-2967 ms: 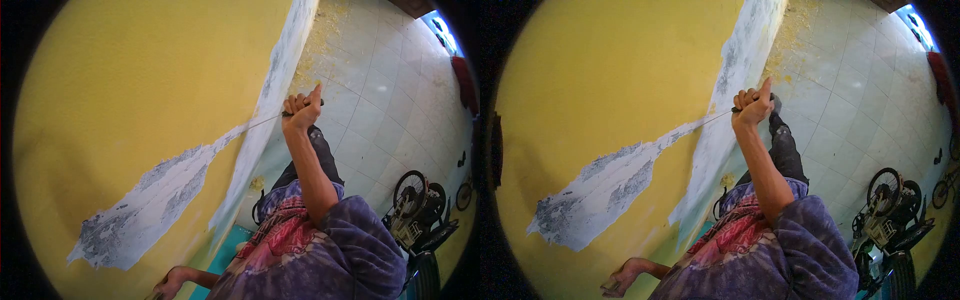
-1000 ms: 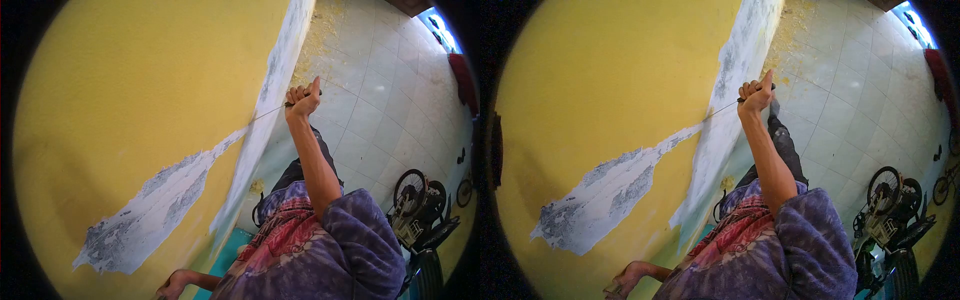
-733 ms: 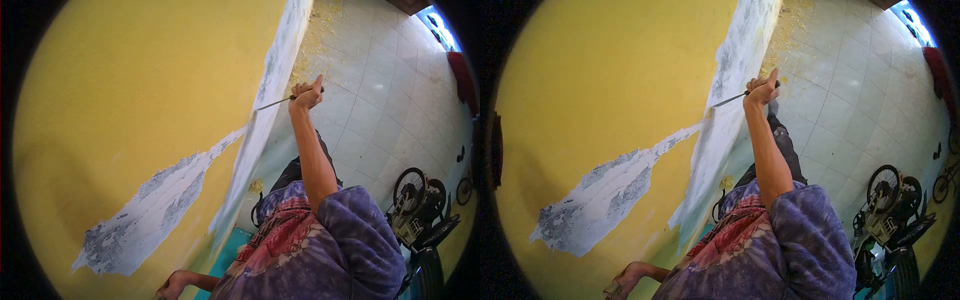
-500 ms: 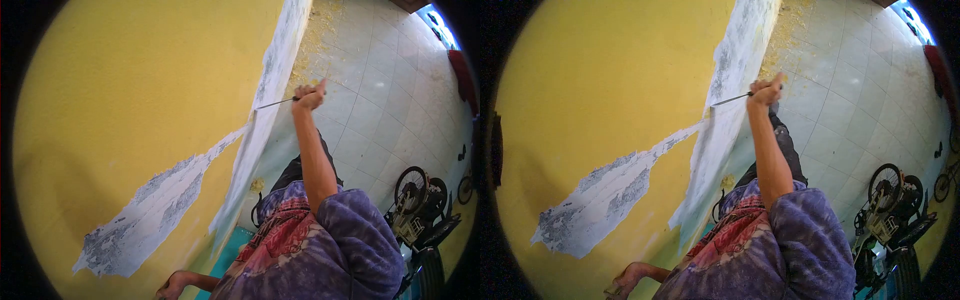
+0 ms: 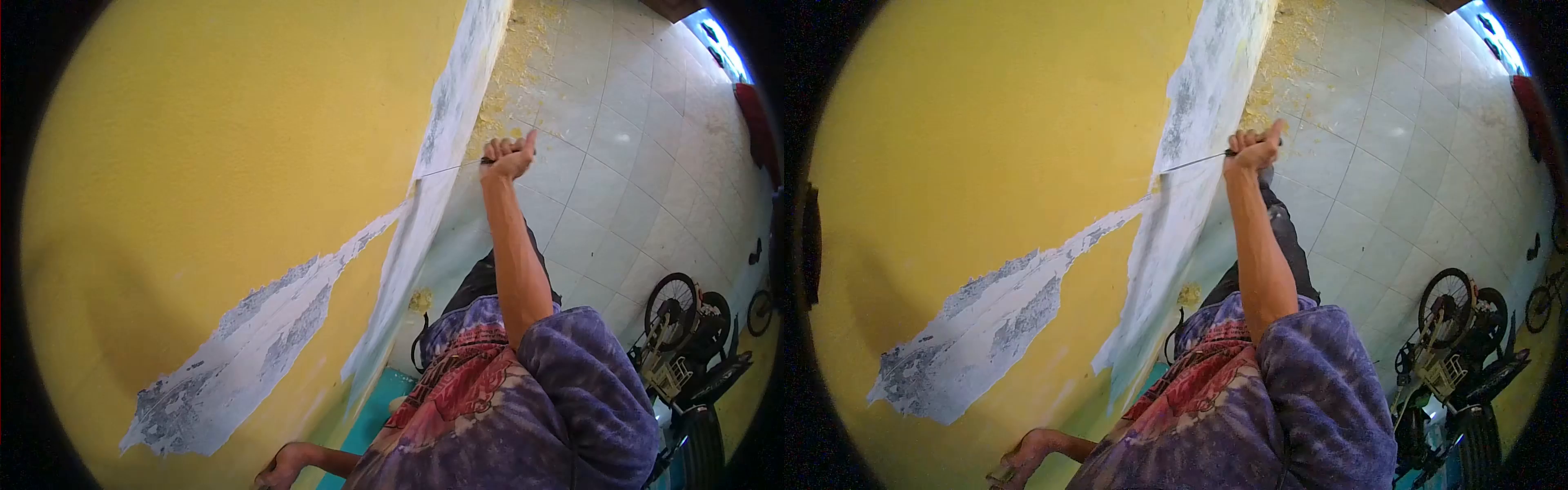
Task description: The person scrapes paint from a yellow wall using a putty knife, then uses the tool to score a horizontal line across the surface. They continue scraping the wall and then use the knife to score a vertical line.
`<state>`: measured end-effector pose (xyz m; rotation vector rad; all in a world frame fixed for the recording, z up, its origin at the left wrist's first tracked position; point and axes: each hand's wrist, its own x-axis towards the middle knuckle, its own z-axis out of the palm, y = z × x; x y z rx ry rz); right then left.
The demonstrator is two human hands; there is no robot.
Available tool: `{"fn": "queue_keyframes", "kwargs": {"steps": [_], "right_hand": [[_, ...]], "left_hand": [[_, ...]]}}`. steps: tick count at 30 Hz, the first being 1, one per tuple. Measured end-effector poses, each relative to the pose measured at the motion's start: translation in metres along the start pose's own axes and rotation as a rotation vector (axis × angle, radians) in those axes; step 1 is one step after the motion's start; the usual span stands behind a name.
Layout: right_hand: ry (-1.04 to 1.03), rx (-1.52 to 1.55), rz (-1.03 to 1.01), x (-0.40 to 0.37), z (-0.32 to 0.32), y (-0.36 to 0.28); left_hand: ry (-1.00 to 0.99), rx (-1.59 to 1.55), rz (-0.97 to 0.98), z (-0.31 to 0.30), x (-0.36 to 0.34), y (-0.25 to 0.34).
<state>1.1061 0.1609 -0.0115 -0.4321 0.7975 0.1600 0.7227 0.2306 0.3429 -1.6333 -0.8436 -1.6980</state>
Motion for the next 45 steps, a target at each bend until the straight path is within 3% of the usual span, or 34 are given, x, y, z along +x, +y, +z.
{"fn": "queue_keyframes", "kwargs": {"steps": [5,7,8,13,15,20,23,25,28,31,33,37,45], "right_hand": [[0.037,-0.164,0.068,-0.024,-0.001,0.012],[-0.097,0.016,-0.038,-0.017,-0.003,-0.005],[0.055,-0.021,-0.025,-0.015,-0.004,-0.001],[0.028,-0.114,0.063,-0.022,-0.016,0.01],[0.028,0.093,0.024,-0.014,-0.019,-0.002],[-0.116,-0.214,0.12,-0.046,-0.026,0.015],[-0.147,-0.458,0.054,-0.059,-0.03,-0.002],[-0.165,-0.563,0.05,-0.057,-0.046,-0.015],[-0.162,-0.757,-0.059,-0.055,-0.056,-0.034],[-0.204,-0.902,-0.133,-0.052,-0.063,-0.059],[-0.202,-0.957,-0.114,-0.046,-0.067,-0.079],[-0.186,-0.972,-0.131,-0.04,-0.058,-0.12],[-0.133,-0.649,-0.121,-0.063,-0.045,-0.186]], "left_hand": [[-0.012,0.068,0.032,0.002,0.0,0.001],[-0.01,0.084,0.041,0.003,0.0,0.001],[-0.015,0.097,0.043,0.002,0.0,0.0],[-0.024,0.159,0.072,0.0,0.001,-0.002],[-0.024,0.2,0.092,-0.002,0.003,-0.003],[-0.041,0.367,0.158,-0.011,0.009,-0.003],[-0.05,0.515,0.202,-0.012,0.008,-0.001],[0.058,0.055,-0.039,0.002,0.005,0.012],[0.02,0.185,0.132,-0.011,0.013,-0.014],[0.033,0.081,0.112,-0.005,0.014,-0.008],[0.014,0.181,0.142,-0.014,0.016,-0.014],[-0.029,0.229,0.176,-0.018,0.018,-0.014],[0.009,0.143,0.151,-0.02,0.019,-0.01]]}}
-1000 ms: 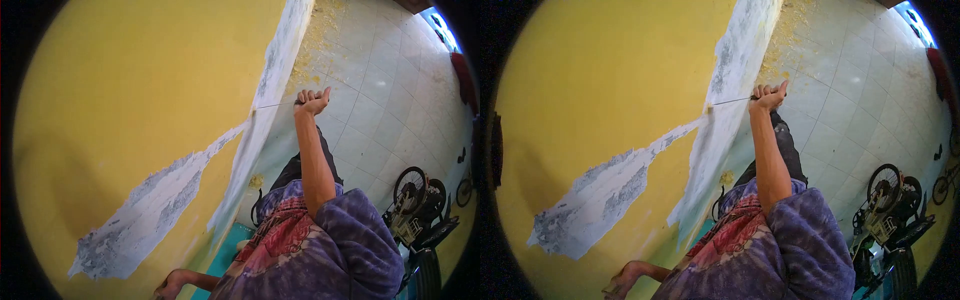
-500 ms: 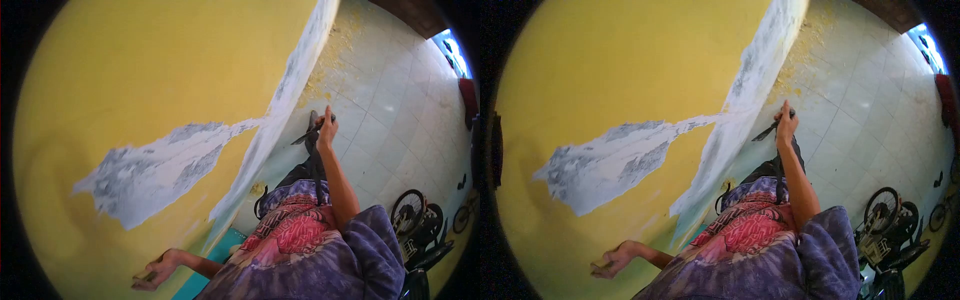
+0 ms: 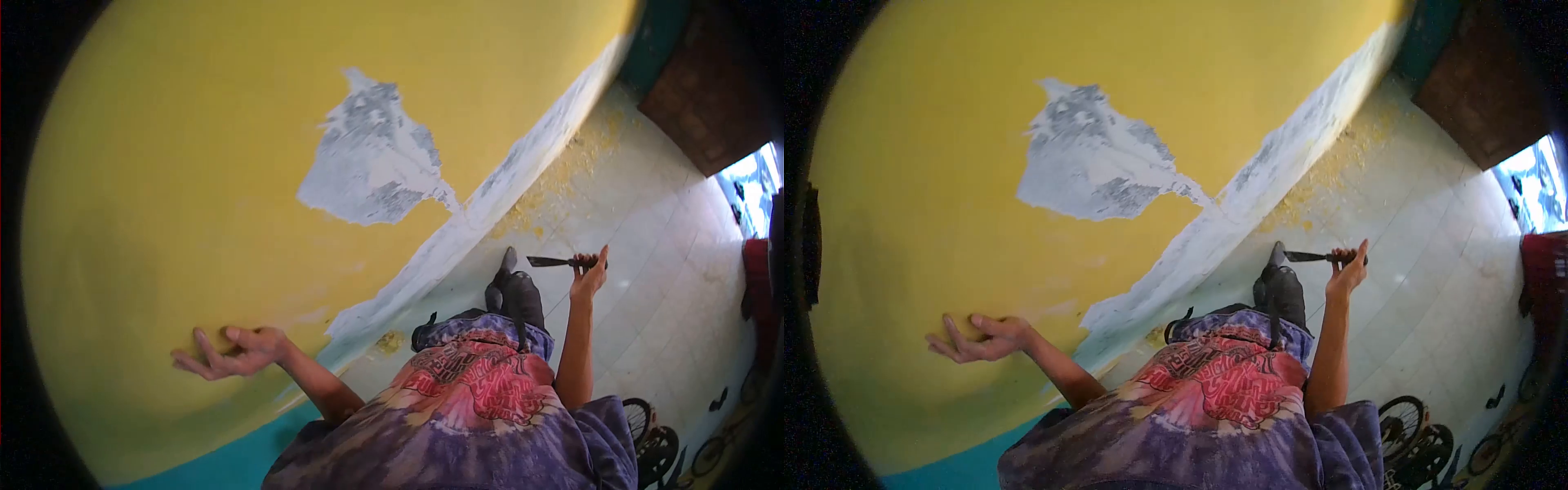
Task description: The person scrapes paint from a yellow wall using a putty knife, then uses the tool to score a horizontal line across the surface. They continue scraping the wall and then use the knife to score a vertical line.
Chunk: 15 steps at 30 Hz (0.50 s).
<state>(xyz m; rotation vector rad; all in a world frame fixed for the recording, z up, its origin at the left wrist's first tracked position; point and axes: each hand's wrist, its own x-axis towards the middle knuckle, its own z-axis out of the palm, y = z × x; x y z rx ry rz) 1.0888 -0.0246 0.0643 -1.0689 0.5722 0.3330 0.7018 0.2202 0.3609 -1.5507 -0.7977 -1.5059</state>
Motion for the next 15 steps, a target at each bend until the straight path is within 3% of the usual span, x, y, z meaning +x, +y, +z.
{"fn": "queue_keyframes", "kwargs": {"steps": [8,15], "right_hand": [[-0.064,0.0,0.033,-0.014,-0.041,0.012],[-0.21,-0.18,0.001,-0.042,-0.024,0.0]], "left_hand": [[-0.005,0.023,0.013,-0.006,0.0,0.005],[-0.008,-0.009,-0.022,-0.002,0.001,0.014]]}}
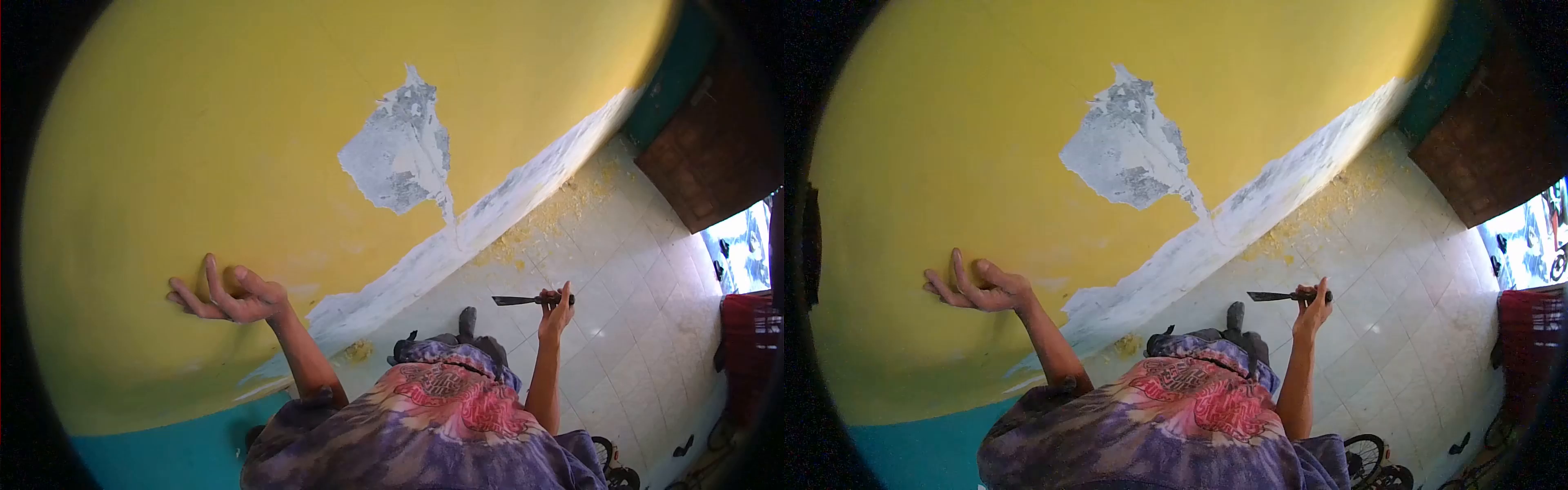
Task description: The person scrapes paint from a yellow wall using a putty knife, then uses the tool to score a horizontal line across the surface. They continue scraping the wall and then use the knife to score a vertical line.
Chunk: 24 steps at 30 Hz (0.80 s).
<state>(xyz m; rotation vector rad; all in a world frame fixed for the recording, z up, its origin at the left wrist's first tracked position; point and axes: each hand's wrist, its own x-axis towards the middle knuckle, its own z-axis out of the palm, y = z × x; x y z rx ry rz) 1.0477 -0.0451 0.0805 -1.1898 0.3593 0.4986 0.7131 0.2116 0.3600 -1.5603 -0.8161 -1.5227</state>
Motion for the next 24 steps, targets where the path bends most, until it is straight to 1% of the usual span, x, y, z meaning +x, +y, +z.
{"fn": "queue_keyframes", "kwargs": {"steps": [1,3,6,8,11,13,14,15,16,17,19,20,21,22,23,24], "right_hand": [[0.005,0.001,0.004,-0.001,0.002,-0.002],[-0.12,-0.118,-0.043,-0.006,0.003,-0.006],[-0.126,-0.25,-0.08,-0.011,0.002,-0.008],[-0.144,-0.324,-0.095,-0.016,-0.012,0.0],[-0.085,-0.458,-0.289,-0.018,-0.027,0.013],[-0.105,-0.455,-0.295,-0.031,-0.035,0.01],[-0.012,-0.405,-0.148,-0.035,-0.044,0.014],[0.081,-0.357,0.001,-0.036,-0.054,0.018],[0.072,-0.375,0.054,-0.036,-0.06,0.022],[0.06,-0.404,0.061,-0.036,-0.065,0.029],[-0.015,-0.299,0.178,-0.04,-0.066,0.04],[-0.075,-0.316,0.244,-0.037,-0.072,0.048],[-0.156,-0.327,0.286,-0.037,-0.073,0.053],[-0.274,-0.34,0.344,-0.034,-0.072,0.058],[-0.387,-0.355,0.408,-0.033,-0.072,0.064],[-0.438,-0.373,0.433,-0.039,-0.063,0.064]], "left_hand": [[0.002,0.004,-0.014,0.002,0.0,0.003],[-0.007,0.013,-0.014,0.004,0.0,0.007],[-0.036,0.024,-0.014,0.002,-0.002,0.01],[-0.046,0.028,-0.015,0.003,-0.005,0.009],[-0.04,0.009,0.008,0.003,-0.009,0.007],[-0.087,0.09,0.027,-0.001,-0.012,0.006],[-0.087,0.019,0.026,-0.001,-0.012,0.005],[-0.089,0.041,0.012,-0.001,-0.012,0.005],[-0.106,0.038,0.0,-0.002,-0.013,0.004],[-0.134,0.037,-0.009,-0.005,-0.015,0.003],[-0.141,0.048,-0.041,-0.006,-0.017,0.002],[-0.184,0.047,-0.029,-0.009,-0.018,0.001],[-0.228,0.048,-0.019,-0.014,-0.021,-0.001],[-0.258,0.079,0.039,-0.02,-0.022,-0.006],[-0.267,0.1,0.028,-0.027,-0.023,-0.012],[-0.299,0.084,0.061,-0.035,-0.024,-0.018]]}}
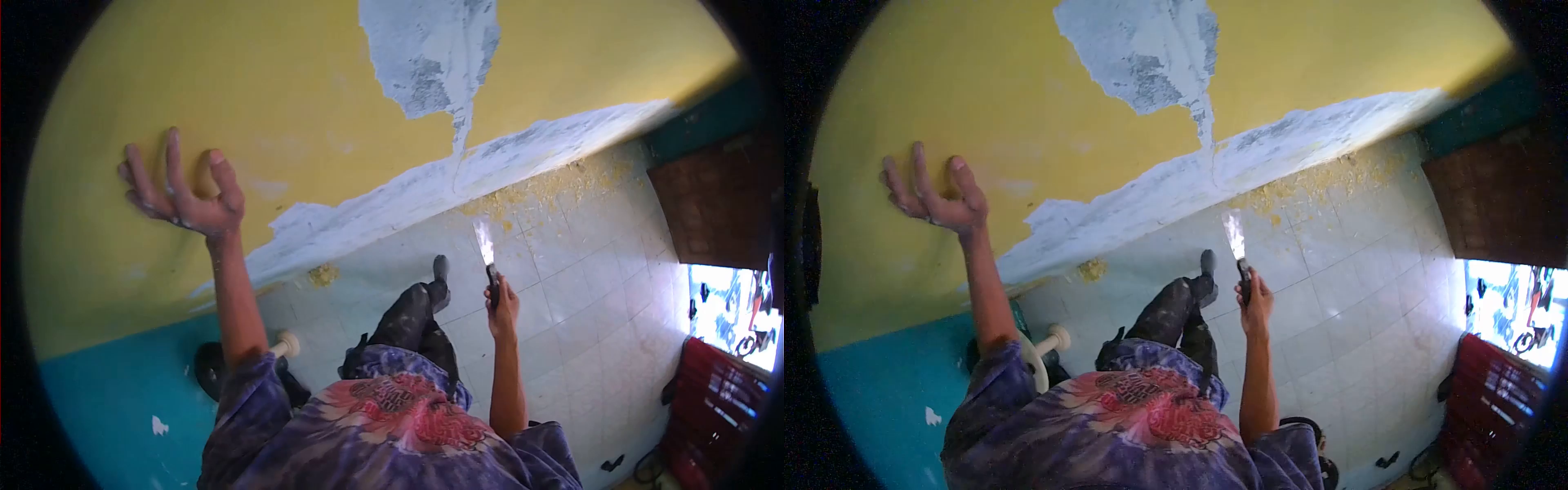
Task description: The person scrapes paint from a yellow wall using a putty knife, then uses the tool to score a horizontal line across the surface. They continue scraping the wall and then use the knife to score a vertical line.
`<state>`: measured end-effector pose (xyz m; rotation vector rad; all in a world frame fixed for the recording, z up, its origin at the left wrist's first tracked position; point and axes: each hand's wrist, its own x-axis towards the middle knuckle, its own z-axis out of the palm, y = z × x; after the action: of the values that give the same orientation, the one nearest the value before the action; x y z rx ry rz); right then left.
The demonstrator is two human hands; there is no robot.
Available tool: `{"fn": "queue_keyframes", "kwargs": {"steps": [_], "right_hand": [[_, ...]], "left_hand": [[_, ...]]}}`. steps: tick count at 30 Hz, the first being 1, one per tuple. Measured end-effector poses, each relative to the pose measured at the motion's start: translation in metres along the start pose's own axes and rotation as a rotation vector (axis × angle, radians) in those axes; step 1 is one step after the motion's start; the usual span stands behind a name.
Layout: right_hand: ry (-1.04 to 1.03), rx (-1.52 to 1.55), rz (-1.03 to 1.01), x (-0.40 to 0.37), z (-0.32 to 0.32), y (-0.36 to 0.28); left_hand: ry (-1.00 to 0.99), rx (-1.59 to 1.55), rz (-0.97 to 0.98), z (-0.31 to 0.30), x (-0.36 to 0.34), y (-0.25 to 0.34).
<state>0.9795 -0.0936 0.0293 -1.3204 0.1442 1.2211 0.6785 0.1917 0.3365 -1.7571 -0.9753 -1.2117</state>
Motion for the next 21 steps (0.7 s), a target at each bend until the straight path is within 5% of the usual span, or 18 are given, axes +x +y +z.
{"fn": "queue_keyframes", "kwargs": {"steps": [5,9,11,15,21], "right_hand": [[-0.398,-0.272,-0.007,0.017,0.045,-0.006],[-0.447,-0.349,-0.202,0.039,0.088,-0.004],[-0.337,-0.742,-0.555,0.062,0.104,0.0],[-0.36,-0.923,-0.793,0.109,0.123,0.018],[-0.396,-0.953,-0.932,0.164,0.14,0.045]], "left_hand": [[-0.027,0.132,0.1,-0.021,-0.009,-0.038],[-0.011,0.217,0.119,-0.005,-0.026,-0.055],[-0.002,0.229,0.145,-0.003,-0.025,-0.057],[-0.035,0.216,0.176,-0.004,-0.024,-0.055],[-0.036,0.257,0.257,0.0,-0.022,-0.053]]}}
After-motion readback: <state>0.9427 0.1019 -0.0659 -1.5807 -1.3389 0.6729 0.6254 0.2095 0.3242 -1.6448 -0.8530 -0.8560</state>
